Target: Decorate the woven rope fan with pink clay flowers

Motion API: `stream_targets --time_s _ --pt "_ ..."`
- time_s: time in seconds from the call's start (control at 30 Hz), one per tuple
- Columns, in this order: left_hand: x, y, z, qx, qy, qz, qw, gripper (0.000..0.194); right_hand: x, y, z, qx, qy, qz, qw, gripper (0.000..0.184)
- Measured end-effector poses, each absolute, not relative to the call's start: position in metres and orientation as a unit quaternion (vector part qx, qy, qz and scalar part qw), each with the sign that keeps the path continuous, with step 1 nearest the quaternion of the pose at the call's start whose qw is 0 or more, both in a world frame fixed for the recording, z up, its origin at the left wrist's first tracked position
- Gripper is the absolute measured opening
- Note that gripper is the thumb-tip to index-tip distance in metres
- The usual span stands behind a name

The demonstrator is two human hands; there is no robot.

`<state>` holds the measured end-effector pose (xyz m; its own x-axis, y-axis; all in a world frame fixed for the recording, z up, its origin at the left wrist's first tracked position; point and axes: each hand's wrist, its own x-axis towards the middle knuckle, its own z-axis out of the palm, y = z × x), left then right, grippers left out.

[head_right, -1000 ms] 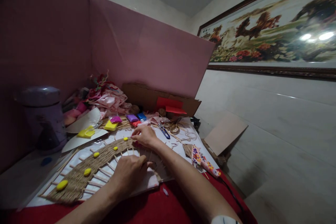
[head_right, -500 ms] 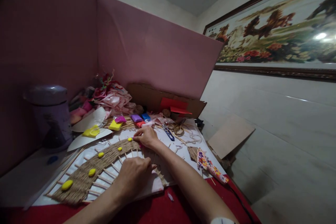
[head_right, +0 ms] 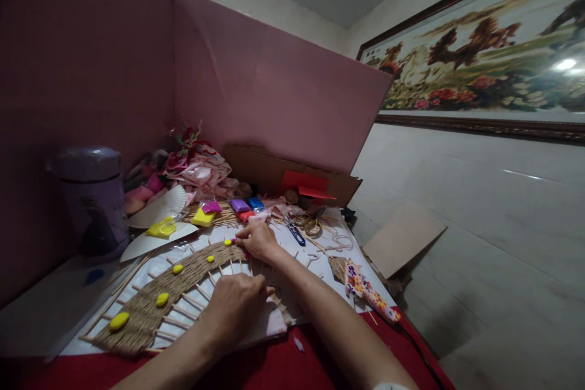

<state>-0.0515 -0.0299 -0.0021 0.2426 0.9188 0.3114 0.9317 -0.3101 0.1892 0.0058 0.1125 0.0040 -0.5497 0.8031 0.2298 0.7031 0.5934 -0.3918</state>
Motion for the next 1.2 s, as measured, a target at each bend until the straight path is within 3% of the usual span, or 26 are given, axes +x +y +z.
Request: stream_targets --time_s 0.3,0.87,1.2 --pt "-0.051 -0.031 -0.002 -0.787 -0.589 -0.186 0.018 0.024 0.011 0.097 0.009 -0.375 -0.909 0.006 0.18 0.022" --pt "-0.051 -0.03 0.0 -0.783 -0.599 -0.17 0.011 0.027 0.017 0.093 0.011 -0.366 -0.915 0.0 0.169 0.026" --pt "-0.051 -0.03 0.0 -0.787 -0.594 -0.163 -0.006 0.024 0.016 0.091 0.008 -0.35 -0.929 -0.05 0.109 0.03"
